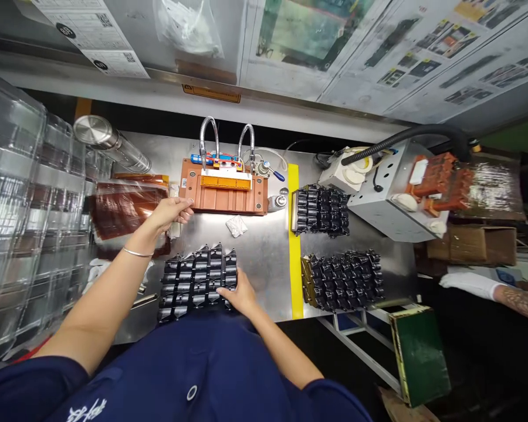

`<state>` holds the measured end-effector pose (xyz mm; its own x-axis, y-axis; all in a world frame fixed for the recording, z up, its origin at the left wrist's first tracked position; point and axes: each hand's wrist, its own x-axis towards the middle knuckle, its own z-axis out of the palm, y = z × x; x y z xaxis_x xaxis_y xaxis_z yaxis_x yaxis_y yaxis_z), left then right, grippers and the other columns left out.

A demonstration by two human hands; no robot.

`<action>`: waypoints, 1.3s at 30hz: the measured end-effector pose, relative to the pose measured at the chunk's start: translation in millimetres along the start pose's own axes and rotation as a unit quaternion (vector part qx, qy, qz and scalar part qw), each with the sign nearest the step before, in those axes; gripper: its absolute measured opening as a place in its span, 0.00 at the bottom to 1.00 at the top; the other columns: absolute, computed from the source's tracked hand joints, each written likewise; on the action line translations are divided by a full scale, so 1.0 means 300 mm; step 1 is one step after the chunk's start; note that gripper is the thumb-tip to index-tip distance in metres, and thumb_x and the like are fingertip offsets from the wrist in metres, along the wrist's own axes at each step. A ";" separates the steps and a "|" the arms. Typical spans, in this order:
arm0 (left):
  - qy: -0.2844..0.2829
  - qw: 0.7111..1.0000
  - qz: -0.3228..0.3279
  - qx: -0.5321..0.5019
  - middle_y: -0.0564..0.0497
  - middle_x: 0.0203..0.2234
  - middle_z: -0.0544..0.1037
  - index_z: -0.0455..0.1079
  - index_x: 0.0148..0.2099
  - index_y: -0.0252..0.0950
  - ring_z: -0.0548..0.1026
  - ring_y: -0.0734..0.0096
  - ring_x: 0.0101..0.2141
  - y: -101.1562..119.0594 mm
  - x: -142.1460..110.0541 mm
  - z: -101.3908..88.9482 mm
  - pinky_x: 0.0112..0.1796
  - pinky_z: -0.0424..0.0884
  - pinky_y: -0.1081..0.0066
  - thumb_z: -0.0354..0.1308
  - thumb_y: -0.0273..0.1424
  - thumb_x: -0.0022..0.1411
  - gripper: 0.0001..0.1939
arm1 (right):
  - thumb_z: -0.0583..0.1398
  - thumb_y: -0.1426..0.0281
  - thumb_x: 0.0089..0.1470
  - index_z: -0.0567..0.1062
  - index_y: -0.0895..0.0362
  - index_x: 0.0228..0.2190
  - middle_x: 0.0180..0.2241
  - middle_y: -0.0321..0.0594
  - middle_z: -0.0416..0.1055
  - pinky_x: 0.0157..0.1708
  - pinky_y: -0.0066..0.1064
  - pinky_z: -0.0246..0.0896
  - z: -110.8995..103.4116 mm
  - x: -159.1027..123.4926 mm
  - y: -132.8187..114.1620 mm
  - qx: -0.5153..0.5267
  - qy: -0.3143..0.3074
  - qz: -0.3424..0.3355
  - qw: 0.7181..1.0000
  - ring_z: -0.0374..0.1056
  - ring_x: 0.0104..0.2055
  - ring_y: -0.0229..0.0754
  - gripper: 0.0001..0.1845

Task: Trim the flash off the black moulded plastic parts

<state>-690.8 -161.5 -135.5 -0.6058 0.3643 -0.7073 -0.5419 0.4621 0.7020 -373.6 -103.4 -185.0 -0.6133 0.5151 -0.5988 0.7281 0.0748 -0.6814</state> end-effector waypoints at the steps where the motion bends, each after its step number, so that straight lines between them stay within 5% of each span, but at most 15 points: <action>1: -0.005 1.000 0.006 0.002 0.52 0.19 0.74 0.68 0.30 0.31 0.69 0.78 0.15 -0.016 -0.018 0.001 0.17 0.67 0.77 0.60 0.27 0.61 0.07 | 0.69 0.59 0.38 0.76 0.58 0.41 0.41 0.46 0.78 0.42 0.43 0.70 0.011 -0.018 0.026 0.015 -0.004 -0.004 1.000 0.74 0.42 0.51 0.27; 4: -0.002 0.999 0.038 0.005 0.51 0.21 0.75 0.70 0.33 0.32 0.70 0.76 0.18 -0.053 -0.059 0.005 0.20 0.69 0.75 0.60 0.30 0.59 0.06 | 0.63 0.59 0.46 0.77 0.59 0.36 0.33 0.44 0.79 0.38 0.41 0.71 -0.046 0.008 0.030 0.061 0.033 -0.008 0.998 0.75 0.36 0.49 0.18; 7: 0.051 0.987 0.147 0.041 0.49 0.27 0.78 0.72 0.37 0.33 0.74 0.71 0.26 -0.077 -0.084 0.023 0.29 0.73 0.70 0.59 0.35 0.60 0.09 | 0.62 0.61 0.50 0.76 0.57 0.44 0.40 0.45 0.79 0.47 0.44 0.68 -0.166 0.116 -0.076 -0.038 0.113 -0.098 0.988 0.73 0.43 0.51 0.20; 9: 0.117 0.936 0.310 0.118 0.46 0.34 0.79 0.74 0.41 0.34 0.76 0.65 0.35 -0.089 -0.088 0.050 0.39 0.74 0.64 0.57 0.37 0.62 0.12 | 0.60 0.65 0.53 0.75 0.57 0.48 0.47 0.48 0.76 0.53 0.46 0.63 -0.218 0.214 -0.183 -0.155 0.162 -0.213 0.951 0.70 0.50 0.52 0.21; 12: 0.154 0.802 0.512 0.266 0.43 0.43 0.79 0.75 0.44 0.36 0.75 0.58 0.46 -0.103 -0.070 0.097 0.49 0.70 0.56 0.55 0.38 0.65 0.13 | 0.56 0.73 0.57 0.72 0.57 0.53 0.57 0.49 0.70 0.62 0.49 0.51 -0.214 0.365 -0.331 -0.278 0.165 -0.340 0.883 0.62 0.60 0.51 0.22; 15: 0.128 0.723 0.549 0.399 0.41 0.47 0.78 0.75 0.46 0.37 0.73 0.54 0.49 -0.111 -0.017 0.128 0.51 0.67 0.52 0.55 0.35 0.66 0.12 | 0.53 0.75 0.60 0.72 0.56 0.54 0.59 0.47 0.68 0.62 0.53 0.46 -0.151 0.474 -0.406 -0.340 0.154 -0.367 0.852 0.60 0.62 0.50 0.21; 18: 0.112 0.680 0.531 0.492 0.41 0.48 0.78 0.75 0.47 0.38 0.73 0.54 0.48 -0.101 0.058 0.137 0.52 0.65 0.49 0.54 0.29 0.65 0.11 | 0.52 0.74 0.61 0.72 0.56 0.54 0.59 0.48 0.67 0.61 0.53 0.48 -0.126 0.527 -0.406 -0.367 0.149 -0.370 0.841 0.59 0.62 0.51 0.20; 20: 0.100 0.662 0.523 0.528 0.42 0.47 0.78 0.75 0.46 0.39 0.73 0.55 0.47 -0.082 0.108 0.137 0.51 0.66 0.50 0.53 0.27 0.65 0.11 | 0.54 0.71 0.61 0.73 0.56 0.53 0.59 0.48 0.67 0.60 0.50 0.51 -0.170 0.547 -0.397 -0.380 0.137 -0.372 0.836 0.58 0.62 0.51 0.19; 24: 0.091 0.661 0.513 0.540 0.40 0.46 0.78 0.76 0.46 0.37 0.73 0.54 0.45 -0.040 0.179 0.135 0.49 0.67 0.50 0.51 0.27 0.66 0.13 | 0.51 0.68 0.63 0.71 0.59 0.54 0.57 0.52 0.69 0.57 0.44 0.56 -0.381 0.604 -0.443 -0.433 0.187 -0.260 0.843 0.60 0.59 0.52 0.21; 28: 0.093 0.680 0.504 0.524 0.39 0.46 0.78 0.77 0.46 0.38 0.72 0.52 0.46 -0.036 0.199 0.140 0.54 0.62 0.45 0.53 0.29 0.66 0.12 | 0.50 0.67 0.64 0.71 0.63 0.54 0.54 0.58 0.69 0.50 0.40 0.60 -0.568 0.702 -0.529 -0.548 0.185 -0.081 0.812 0.63 0.56 0.55 0.21; 33: 0.108 0.698 0.487 0.513 0.40 0.49 0.77 0.76 0.49 0.39 0.72 0.51 0.48 -0.064 0.198 0.152 0.56 0.59 0.42 0.54 0.30 0.66 0.12 | 0.58 0.71 0.59 0.77 0.62 0.42 0.41 0.58 0.76 0.43 0.35 0.63 -0.646 0.812 -0.562 -0.575 0.141 -0.017 0.806 0.72 0.46 0.52 0.12; 39: 0.103 0.718 0.492 0.481 0.42 0.48 0.78 0.76 0.47 0.39 0.72 0.53 0.49 -0.066 0.202 0.140 0.57 0.59 0.44 0.54 0.32 0.66 0.12 | 0.55 0.72 0.61 0.75 0.61 0.49 0.49 0.60 0.73 0.45 0.40 0.63 -0.674 0.818 -0.574 -0.562 0.166 -0.048 0.809 0.70 0.51 0.56 0.17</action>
<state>-692.2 -114.6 -195.8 -0.5470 0.8153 0.1900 0.8010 0.4438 0.4019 -587.8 182.8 -129.4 -0.7037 0.6475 -0.2925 0.6146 0.7613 0.2066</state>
